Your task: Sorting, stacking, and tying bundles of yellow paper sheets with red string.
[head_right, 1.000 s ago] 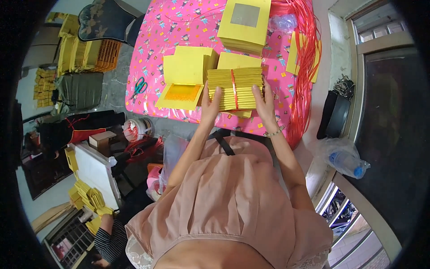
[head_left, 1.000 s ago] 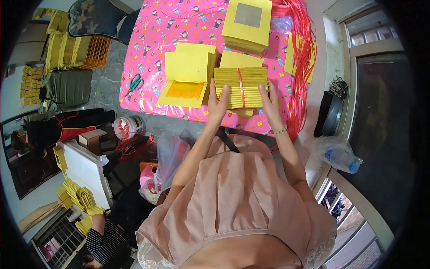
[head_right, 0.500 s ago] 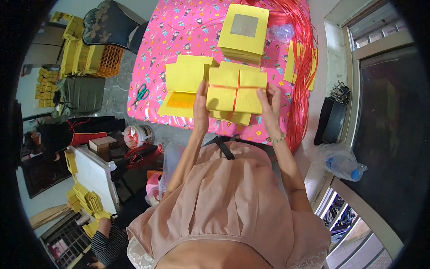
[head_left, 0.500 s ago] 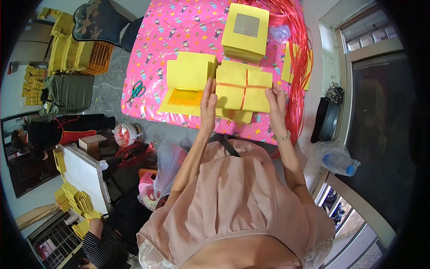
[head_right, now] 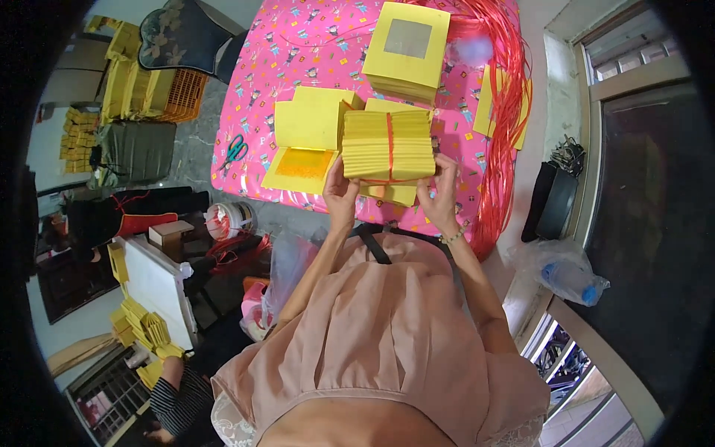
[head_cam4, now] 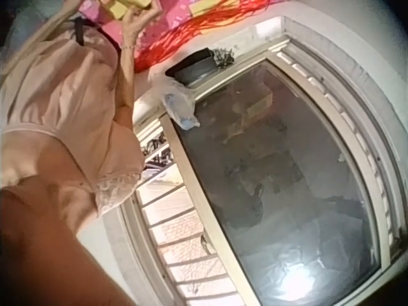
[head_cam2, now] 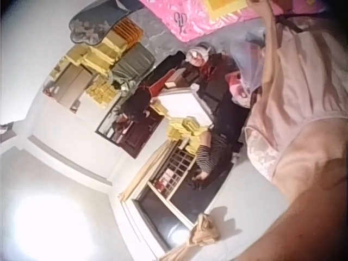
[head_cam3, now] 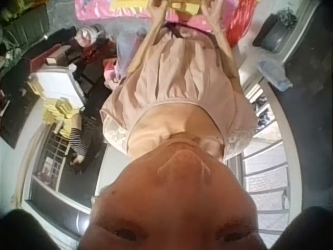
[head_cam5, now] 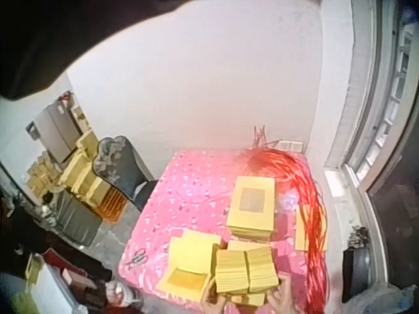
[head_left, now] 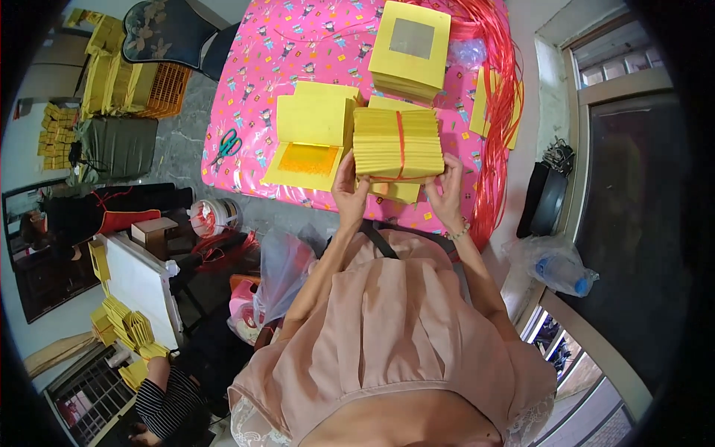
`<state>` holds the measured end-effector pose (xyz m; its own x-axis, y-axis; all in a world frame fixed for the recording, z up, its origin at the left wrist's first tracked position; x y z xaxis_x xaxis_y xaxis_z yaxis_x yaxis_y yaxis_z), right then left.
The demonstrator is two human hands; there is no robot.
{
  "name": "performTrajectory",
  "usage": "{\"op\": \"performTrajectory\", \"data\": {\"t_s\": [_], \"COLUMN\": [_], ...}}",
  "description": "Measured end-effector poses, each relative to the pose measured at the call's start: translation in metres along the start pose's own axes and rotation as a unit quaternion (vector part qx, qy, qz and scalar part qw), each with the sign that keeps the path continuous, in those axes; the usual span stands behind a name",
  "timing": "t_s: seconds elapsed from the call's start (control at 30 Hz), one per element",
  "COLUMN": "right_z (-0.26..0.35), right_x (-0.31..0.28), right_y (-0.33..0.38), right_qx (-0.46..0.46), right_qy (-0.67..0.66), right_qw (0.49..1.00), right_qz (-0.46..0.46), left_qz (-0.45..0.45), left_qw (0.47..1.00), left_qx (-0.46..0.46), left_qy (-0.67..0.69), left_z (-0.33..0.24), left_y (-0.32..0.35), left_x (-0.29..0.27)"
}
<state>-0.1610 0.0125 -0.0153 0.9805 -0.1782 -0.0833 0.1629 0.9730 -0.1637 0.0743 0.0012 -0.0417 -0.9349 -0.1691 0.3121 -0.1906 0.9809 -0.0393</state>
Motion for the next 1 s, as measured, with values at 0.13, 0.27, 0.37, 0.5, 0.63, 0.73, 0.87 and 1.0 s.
{"op": "performTrajectory", "data": {"t_s": [0.13, 0.27, 0.37, 0.5, 0.63, 0.73, 0.87, 1.0], "right_z": [-0.001, -0.020, -0.023, -0.021, -0.019, -0.020, -0.021, -0.031], "right_x": [0.006, 0.002, 0.011, 0.020, 0.020, 0.019, 0.023, 0.021], "right_y": [-0.001, -0.019, -0.021, -0.020, -0.022, -0.022, -0.019, -0.019], "right_qx": [0.067, 0.106, 0.163, 0.184, 0.163, 0.168, 0.186, 0.197], "right_qy": [-0.030, 0.085, 0.048, -0.009, 0.000, 0.043, 0.003, -0.011], "right_qw": [0.997, 0.988, 0.985, 0.983, 0.987, 0.985, 0.982, 0.979], "right_qz": [0.007, -0.068, -0.039, -0.013, -0.008, 0.008, -0.005, -0.044], "left_qz": [-0.007, -0.029, -0.045, -0.027, -0.008, -0.036, -0.004, 0.016], "left_qw": [0.995, 0.962, 0.977, 0.973, 0.976, 0.964, 0.969, 0.971], "left_qx": [0.052, 0.046, -0.049, 0.001, -0.015, 0.009, 0.003, -0.006], "left_qy": [-0.081, -0.266, -0.204, -0.227, -0.215, -0.263, -0.246, -0.240], "left_z": [-0.012, -0.016, -0.012, -0.020, -0.016, -0.023, -0.017, -0.008], "left_y": [0.012, -0.005, -0.014, -0.016, -0.020, -0.018, -0.018, -0.021], "left_x": [0.006, 0.013, 0.020, 0.020, 0.020, 0.020, 0.016, 0.015]}}
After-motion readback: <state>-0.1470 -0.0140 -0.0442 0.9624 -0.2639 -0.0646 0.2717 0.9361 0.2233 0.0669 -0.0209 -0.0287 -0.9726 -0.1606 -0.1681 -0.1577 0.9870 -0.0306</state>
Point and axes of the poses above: each hand's wrist, its own y-axis away from the middle knuckle, its own x-axis out of the palm, z = x × y, the point moved 10 cm from there along -y, towards the middle knuckle, and after that the axes turned 3 degrees about x, right-handed, at the moved point
